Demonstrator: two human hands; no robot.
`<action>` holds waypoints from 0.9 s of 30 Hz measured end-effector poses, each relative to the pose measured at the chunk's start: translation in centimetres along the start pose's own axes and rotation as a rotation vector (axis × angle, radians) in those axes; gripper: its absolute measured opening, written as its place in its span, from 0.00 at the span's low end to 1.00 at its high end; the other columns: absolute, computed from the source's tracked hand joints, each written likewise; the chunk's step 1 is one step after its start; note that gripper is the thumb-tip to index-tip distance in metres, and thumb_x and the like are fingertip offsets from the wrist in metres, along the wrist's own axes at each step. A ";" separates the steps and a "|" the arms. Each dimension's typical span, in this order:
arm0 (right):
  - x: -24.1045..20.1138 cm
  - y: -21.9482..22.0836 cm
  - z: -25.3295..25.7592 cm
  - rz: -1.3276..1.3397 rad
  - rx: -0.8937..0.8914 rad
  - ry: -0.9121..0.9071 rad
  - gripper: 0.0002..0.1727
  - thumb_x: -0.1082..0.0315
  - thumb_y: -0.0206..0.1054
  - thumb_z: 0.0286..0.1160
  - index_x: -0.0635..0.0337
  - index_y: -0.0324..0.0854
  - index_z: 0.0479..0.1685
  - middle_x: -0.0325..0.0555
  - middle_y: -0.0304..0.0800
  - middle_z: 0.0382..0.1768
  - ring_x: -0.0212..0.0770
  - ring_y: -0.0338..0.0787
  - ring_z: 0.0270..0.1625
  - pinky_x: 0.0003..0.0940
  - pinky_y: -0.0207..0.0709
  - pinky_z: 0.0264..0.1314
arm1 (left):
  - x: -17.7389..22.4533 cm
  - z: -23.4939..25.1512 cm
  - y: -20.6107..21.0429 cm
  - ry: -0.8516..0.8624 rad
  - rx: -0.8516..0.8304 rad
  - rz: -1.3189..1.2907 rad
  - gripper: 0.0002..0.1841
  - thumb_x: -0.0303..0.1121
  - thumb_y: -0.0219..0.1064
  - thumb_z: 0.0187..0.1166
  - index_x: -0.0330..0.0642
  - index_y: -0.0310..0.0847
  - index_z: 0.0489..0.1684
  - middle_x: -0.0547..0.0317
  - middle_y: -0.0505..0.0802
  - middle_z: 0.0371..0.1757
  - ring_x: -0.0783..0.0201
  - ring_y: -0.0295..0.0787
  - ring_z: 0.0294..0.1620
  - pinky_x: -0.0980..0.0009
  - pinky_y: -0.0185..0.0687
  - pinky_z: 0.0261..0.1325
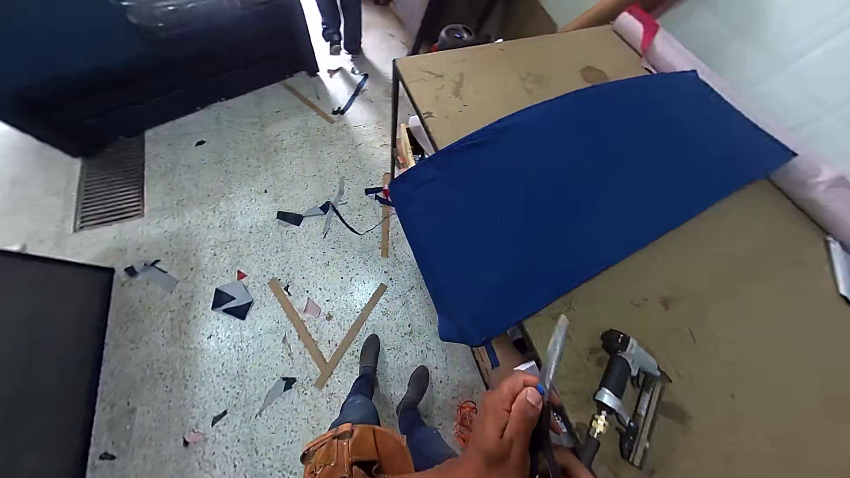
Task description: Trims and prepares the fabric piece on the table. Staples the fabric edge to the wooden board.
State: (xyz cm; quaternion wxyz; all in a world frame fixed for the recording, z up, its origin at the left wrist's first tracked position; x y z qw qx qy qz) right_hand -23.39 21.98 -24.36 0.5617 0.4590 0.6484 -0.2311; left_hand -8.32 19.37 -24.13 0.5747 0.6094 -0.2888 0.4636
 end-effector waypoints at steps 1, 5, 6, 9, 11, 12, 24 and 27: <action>-0.2 0.1 0.7 -0.028 -0.035 0.002 0.13 0.54 0.67 0.83 0.46 0.86 0.58 0.36 0.90 0.54 0.36 0.88 0.56 0.41 0.85 0.61 | 0.4 0.0 -0.2 0.103 0.038 0.103 0.28 0.50 0.41 0.96 0.35 0.83 0.54 0.53 0.94 0.44 0.60 0.92 0.48 0.58 0.89 0.58; -1.4 0.8 3.0 -0.247 -0.154 0.050 0.20 0.60 0.76 0.75 0.50 0.85 0.65 0.39 0.90 0.61 0.37 0.90 0.61 0.40 0.87 0.66 | 1.7 0.6 -0.5 0.310 0.117 0.355 0.29 0.52 0.43 0.94 0.43 0.90 0.47 0.54 0.91 0.49 0.54 0.83 0.62 0.51 0.78 0.72; -1.7 0.6 3.4 -0.308 -0.162 0.060 0.19 0.62 0.77 0.73 0.52 0.85 0.63 0.40 0.92 0.57 0.38 0.93 0.57 0.40 0.90 0.62 | 1.8 0.7 -0.4 0.332 0.096 0.431 0.28 0.52 0.43 0.94 0.46 0.90 0.46 0.55 0.91 0.50 0.55 0.83 0.64 0.50 0.76 0.73; -0.6 -0.3 4.7 -0.366 -0.255 0.108 0.17 0.61 0.77 0.74 0.57 0.88 0.58 0.47 0.95 0.50 0.44 0.96 0.46 0.43 0.93 0.49 | -0.2 0.9 -3.2 0.251 0.182 0.668 0.24 0.57 0.51 0.90 0.55 0.91 0.57 0.62 0.90 0.64 0.58 0.80 0.75 0.48 0.75 0.79; 1.4 -0.7 4.9 -0.207 -0.348 0.152 0.16 0.67 0.73 0.76 0.63 0.87 0.60 0.58 0.87 0.65 0.54 0.93 0.54 0.49 0.91 0.54 | -4.4 0.5 -9.6 -0.007 0.466 0.554 0.26 0.56 0.59 0.86 0.48 0.84 0.68 0.56 0.86 0.73 0.56 0.76 0.80 0.49 0.75 0.81; 2.5 -1.3 4.8 -0.149 -0.351 0.170 0.14 0.69 0.72 0.75 0.66 0.87 0.57 0.62 0.85 0.66 0.57 0.92 0.54 0.51 0.91 0.55 | -7.6 0.5 -13.0 -0.184 0.596 0.348 0.33 0.60 0.63 0.82 0.46 0.75 0.78 0.53 0.81 0.79 0.55 0.74 0.82 0.47 0.75 0.80; 14.5 -5.9 5.5 -0.115 -0.469 0.544 0.26 0.38 0.75 0.70 0.55 0.86 0.40 0.41 0.82 0.28 0.33 0.77 0.24 0.29 0.72 0.24 | -13.3 0.2 -18.9 -0.585 0.219 -0.144 0.15 0.38 0.78 0.76 0.36 0.89 0.50 0.47 0.95 0.38 0.66 0.85 0.25 0.72 0.80 0.28; 15.8 -4.1 9.1 -0.107 -0.478 0.507 0.27 0.38 0.75 0.69 0.55 0.85 0.45 0.39 0.80 0.29 0.32 0.76 0.24 0.28 0.71 0.23 | -15.2 -0.1 -20.1 -0.562 0.185 -0.094 0.13 0.39 0.74 0.80 0.34 0.90 0.43 0.49 0.92 0.30 0.68 0.79 0.20 0.73 0.78 0.27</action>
Point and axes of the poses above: each hand's wrist, its own z-axis towards the middle knuckle, its own y-axis out of the palm, x = y × z, the point moved 8 cm from there along z, towards the middle knuckle
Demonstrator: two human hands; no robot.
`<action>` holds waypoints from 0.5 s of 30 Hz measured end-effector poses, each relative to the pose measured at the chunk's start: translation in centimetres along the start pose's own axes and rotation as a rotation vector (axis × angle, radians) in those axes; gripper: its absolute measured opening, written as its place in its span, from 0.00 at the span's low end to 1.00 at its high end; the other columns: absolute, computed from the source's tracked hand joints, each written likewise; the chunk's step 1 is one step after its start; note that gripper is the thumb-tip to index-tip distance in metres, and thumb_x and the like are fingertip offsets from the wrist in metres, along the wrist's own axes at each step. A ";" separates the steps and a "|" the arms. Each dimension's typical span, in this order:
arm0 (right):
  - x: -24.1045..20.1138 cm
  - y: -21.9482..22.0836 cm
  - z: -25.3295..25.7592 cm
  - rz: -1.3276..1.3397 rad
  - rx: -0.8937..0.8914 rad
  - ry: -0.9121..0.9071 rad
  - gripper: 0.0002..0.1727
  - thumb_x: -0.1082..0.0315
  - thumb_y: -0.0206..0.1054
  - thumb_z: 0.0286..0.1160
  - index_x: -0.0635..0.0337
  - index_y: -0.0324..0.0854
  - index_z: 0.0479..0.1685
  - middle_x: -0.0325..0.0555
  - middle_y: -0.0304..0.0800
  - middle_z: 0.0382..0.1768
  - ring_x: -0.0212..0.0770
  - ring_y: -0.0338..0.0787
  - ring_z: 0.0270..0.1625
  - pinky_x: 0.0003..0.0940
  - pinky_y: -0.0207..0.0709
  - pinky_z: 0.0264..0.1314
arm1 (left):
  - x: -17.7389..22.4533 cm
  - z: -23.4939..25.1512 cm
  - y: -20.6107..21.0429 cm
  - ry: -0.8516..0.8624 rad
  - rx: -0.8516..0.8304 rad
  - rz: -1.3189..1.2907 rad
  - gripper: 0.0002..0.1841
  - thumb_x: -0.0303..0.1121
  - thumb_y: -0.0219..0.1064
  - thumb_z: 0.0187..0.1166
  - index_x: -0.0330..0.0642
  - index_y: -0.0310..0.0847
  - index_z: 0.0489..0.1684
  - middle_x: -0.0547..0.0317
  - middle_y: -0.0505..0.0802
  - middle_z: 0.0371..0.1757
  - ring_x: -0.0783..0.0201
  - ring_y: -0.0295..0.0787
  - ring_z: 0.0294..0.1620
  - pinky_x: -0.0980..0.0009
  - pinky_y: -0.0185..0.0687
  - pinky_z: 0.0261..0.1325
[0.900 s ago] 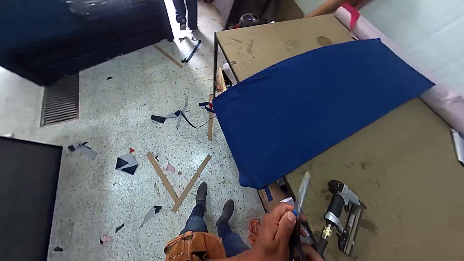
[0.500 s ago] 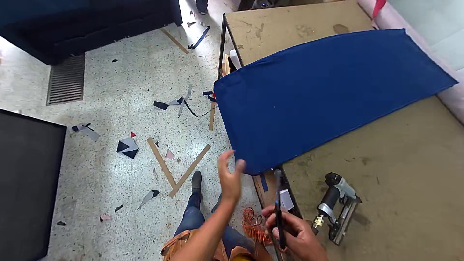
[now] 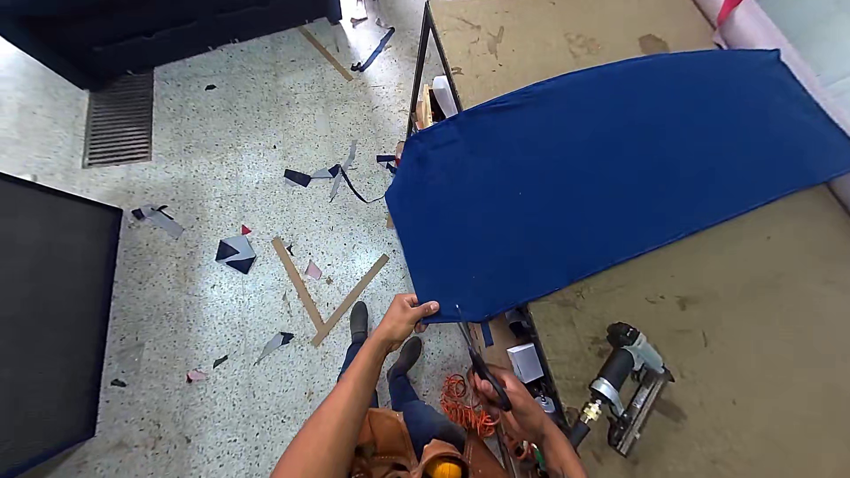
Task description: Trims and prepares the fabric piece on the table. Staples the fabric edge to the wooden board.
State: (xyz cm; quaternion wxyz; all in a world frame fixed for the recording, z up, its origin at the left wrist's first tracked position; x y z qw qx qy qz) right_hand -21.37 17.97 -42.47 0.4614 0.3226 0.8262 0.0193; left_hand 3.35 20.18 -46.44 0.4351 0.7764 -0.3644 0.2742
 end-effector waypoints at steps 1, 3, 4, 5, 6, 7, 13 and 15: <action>-0.4 -0.2 1.3 0.005 0.032 -0.023 0.27 0.38 0.76 0.68 0.54 0.84 0.46 0.38 0.80 0.28 0.31 0.76 0.23 0.27 0.71 0.23 | -0.2 0.2 -0.1 -0.004 -0.004 0.010 0.14 0.39 0.73 0.81 0.35 0.90 0.43 0.50 0.92 0.29 0.68 0.79 0.20 0.72 0.78 0.28; -1.1 -0.7 3.0 -0.023 0.115 -0.053 0.28 0.38 0.77 0.67 0.54 0.84 0.46 0.38 0.78 0.27 0.32 0.75 0.22 0.28 0.71 0.22 | -0.4 0.5 0.0 -0.010 -0.020 0.018 0.14 0.41 0.72 0.82 0.35 0.89 0.42 0.52 0.90 0.26 0.68 0.78 0.20 0.71 0.79 0.30; -1.4 -0.9 3.4 -0.053 0.151 -0.065 0.28 0.39 0.77 0.67 0.55 0.85 0.46 0.39 0.79 0.26 0.33 0.75 0.22 0.29 0.71 0.22 | -0.4 0.6 0.0 -0.006 -0.027 0.013 0.15 0.41 0.72 0.82 0.35 0.88 0.40 0.52 0.88 0.24 0.67 0.78 0.19 0.70 0.79 0.30; -1.6 -1.2 3.5 -0.097 0.194 -0.067 0.28 0.38 0.78 0.65 0.55 0.86 0.44 0.40 0.79 0.25 0.34 0.75 0.21 0.30 0.71 0.21 | -0.5 0.7 0.0 -0.004 -0.036 0.010 0.15 0.42 0.72 0.82 0.35 0.88 0.39 0.53 0.87 0.22 0.67 0.78 0.19 0.70 0.79 0.30; -1.8 -1.4 3.3 -0.145 0.239 -0.060 0.28 0.38 0.79 0.64 0.55 0.87 0.42 0.40 0.80 0.24 0.34 0.74 0.20 0.31 0.71 0.20 | -0.5 0.8 -0.1 -0.004 -0.047 0.010 0.15 0.42 0.72 0.82 0.35 0.88 0.38 0.53 0.87 0.22 0.67 0.79 0.19 0.70 0.79 0.30; -2.0 -1.6 3.0 -0.189 0.281 -0.051 0.27 0.38 0.80 0.63 0.55 0.88 0.38 0.41 0.79 0.21 0.35 0.74 0.18 0.32 0.70 0.19 | -0.4 0.9 -0.3 -0.008 -0.060 0.012 0.15 0.41 0.72 0.82 0.35 0.89 0.39 0.52 0.89 0.23 0.67 0.79 0.19 0.70 0.80 0.30; -3.3 -0.3 3.3 -0.214 0.369 -0.085 0.26 0.39 0.79 0.65 0.56 0.88 0.33 0.41 0.78 0.17 0.35 0.73 0.16 0.32 0.68 0.17 | 0.1 1.2 -1.2 -0.074 -0.180 0.045 0.15 0.42 0.72 0.82 0.35 0.90 0.40 0.50 0.91 0.29 0.67 0.80 0.21 0.70 0.79 0.30; -4.2 0.4 4.5 -0.177 0.393 -0.094 0.27 0.37 0.78 0.65 0.55 0.88 0.36 0.40 0.77 0.19 0.34 0.72 0.17 0.31 0.68 0.18 | 0.5 0.9 -1.2 -0.093 -0.231 0.051 0.15 0.42 0.72 0.82 0.36 0.90 0.41 0.51 0.91 0.29 0.67 0.81 0.22 0.70 0.80 0.30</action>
Point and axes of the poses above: each hand's wrist, its own z-axis towards the middle knuckle, its own y-axis out of the palm, x = y × z, the point moved 8 cm from there along z, towards the middle knuckle
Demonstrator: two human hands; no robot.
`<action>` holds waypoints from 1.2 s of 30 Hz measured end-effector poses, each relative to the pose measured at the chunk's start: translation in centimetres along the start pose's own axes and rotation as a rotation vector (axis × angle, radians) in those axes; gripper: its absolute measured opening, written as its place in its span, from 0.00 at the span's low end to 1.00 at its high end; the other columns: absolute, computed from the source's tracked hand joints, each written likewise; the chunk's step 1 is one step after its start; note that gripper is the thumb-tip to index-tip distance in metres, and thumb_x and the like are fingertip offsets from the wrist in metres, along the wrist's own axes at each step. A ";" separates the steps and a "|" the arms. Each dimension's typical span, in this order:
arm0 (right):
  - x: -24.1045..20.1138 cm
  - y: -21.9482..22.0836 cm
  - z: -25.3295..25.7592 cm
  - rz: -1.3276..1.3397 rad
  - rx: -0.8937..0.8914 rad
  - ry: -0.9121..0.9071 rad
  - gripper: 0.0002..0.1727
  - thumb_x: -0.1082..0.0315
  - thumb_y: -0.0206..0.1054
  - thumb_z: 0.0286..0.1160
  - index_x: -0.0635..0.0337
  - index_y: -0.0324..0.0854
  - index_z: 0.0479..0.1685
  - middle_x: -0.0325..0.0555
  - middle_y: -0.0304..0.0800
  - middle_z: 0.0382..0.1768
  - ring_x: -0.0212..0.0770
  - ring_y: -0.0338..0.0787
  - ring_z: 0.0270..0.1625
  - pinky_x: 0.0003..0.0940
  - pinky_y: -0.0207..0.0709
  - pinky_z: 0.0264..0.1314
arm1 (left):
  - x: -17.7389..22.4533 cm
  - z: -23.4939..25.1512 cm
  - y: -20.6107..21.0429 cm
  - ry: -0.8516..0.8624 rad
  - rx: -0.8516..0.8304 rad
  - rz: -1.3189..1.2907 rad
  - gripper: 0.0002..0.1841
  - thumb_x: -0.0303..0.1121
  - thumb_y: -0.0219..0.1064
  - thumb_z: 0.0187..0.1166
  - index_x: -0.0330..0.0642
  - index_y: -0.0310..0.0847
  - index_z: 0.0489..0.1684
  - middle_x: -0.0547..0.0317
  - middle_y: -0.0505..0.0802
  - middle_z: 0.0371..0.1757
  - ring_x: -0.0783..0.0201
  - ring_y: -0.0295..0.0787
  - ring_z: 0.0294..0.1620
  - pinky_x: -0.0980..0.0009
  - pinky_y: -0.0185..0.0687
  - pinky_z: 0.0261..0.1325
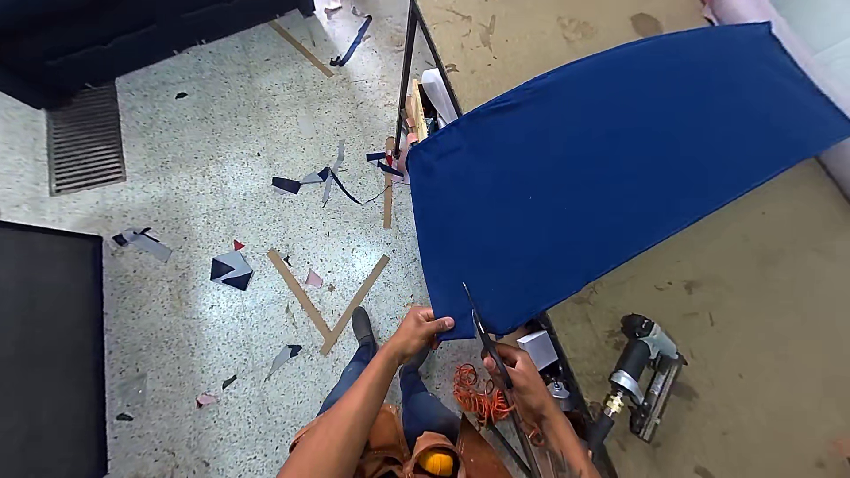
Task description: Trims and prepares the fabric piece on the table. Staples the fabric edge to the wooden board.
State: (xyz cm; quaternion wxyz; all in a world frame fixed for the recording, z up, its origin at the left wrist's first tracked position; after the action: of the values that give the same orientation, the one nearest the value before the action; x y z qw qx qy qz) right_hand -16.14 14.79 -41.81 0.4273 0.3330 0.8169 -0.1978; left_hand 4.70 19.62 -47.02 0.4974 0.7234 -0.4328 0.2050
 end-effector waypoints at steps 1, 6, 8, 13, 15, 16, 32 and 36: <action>-0.4 0.4 0.4 0.002 0.025 0.003 0.28 0.37 0.79 0.64 0.55 0.88 0.36 0.40 0.77 0.19 0.34 0.72 0.18 0.31 0.67 0.19 | 0.2 0.0 -0.1 -0.003 -0.016 0.006 0.16 0.43 0.72 0.82 0.36 0.90 0.40 0.52 0.91 0.29 0.67 0.81 0.22 0.70 0.80 0.31; -1.9 0.8 0.0 -0.145 0.165 -0.005 0.28 0.36 0.80 0.61 0.54 0.86 0.22 0.41 0.78 0.15 0.37 0.74 0.16 0.34 0.69 0.18 | 1.6 -0.6 -2.7 -0.027 -0.055 0.078 0.18 0.46 0.72 0.81 0.37 0.90 0.35 0.55 0.90 0.26 0.67 0.80 0.20 0.69 0.80 0.28; -2.5 1.3 0.1 -0.149 0.202 0.011 0.29 0.35 0.80 0.59 0.53 0.86 0.21 0.40 0.78 0.15 0.36 0.74 0.16 0.34 0.68 0.18 | 2.7 -0.9 -3.5 -0.027 -0.114 0.139 0.19 0.48 0.71 0.82 0.38 0.91 0.36 0.56 0.90 0.25 0.67 0.80 0.19 0.70 0.79 0.27; -5.0 4.2 2.8 -0.035 0.258 0.116 0.29 0.34 0.79 0.59 0.54 0.86 0.26 0.41 0.77 0.16 0.36 0.72 0.15 0.33 0.67 0.17 | 4.3 -1.5 -4.4 0.036 -0.220 0.242 0.20 0.49 0.70 0.83 0.38 0.90 0.36 0.55 0.89 0.24 0.65 0.81 0.18 0.66 0.81 0.26; -5.7 4.6 3.2 -0.124 0.269 0.120 0.29 0.33 0.79 0.60 0.53 0.85 0.23 0.42 0.78 0.16 0.38 0.74 0.16 0.36 0.69 0.19 | 4.4 -2.1 -5.9 0.038 -0.207 0.269 0.20 0.49 0.69 0.83 0.38 0.90 0.34 0.54 0.90 0.24 0.64 0.81 0.17 0.65 0.82 0.26; -6.0 4.7 3.5 -0.159 0.275 0.118 0.30 0.33 0.79 0.60 0.52 0.84 0.20 0.41 0.77 0.15 0.38 0.74 0.16 0.37 0.68 0.19 | 4.8 -2.4 -7.0 0.037 -0.190 0.265 0.20 0.48 0.69 0.83 0.38 0.90 0.35 0.54 0.89 0.24 0.63 0.81 0.17 0.65 0.81 0.25; -18.9 11.1 19.5 -0.037 0.387 0.103 0.29 0.40 0.78 0.66 0.56 0.79 0.19 0.41 0.74 0.15 0.36 0.71 0.16 0.32 0.66 0.20 | 10.2 -14.2 -20.4 0.046 -0.105 0.499 0.14 0.43 0.71 0.83 0.42 0.94 0.37 0.56 0.92 0.26 0.65 0.81 0.17 0.66 0.81 0.24; -22.0 11.9 23.0 -0.039 0.383 0.064 0.28 0.38 0.78 0.65 0.54 0.80 0.20 0.41 0.72 0.14 0.35 0.68 0.14 0.33 0.65 0.18 | 10.9 -17.3 -23.7 0.026 -0.081 0.614 0.14 0.43 0.73 0.81 0.41 0.93 0.32 0.57 0.93 0.27 0.65 0.84 0.21 0.63 0.85 0.30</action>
State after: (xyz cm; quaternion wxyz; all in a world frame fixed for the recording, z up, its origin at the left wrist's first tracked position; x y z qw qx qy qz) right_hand 14.49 0.86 -36.82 0.3263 0.3985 0.7837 -0.3472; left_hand 32.58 33.60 -44.62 0.4463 0.5356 -0.6325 0.3375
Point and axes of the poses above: each hand's wrist, its own z-axis towards the middle knuckle, its own y-axis out of the palm, x = y × z, the point moved 8 cm from there along z, towards the middle knuckle
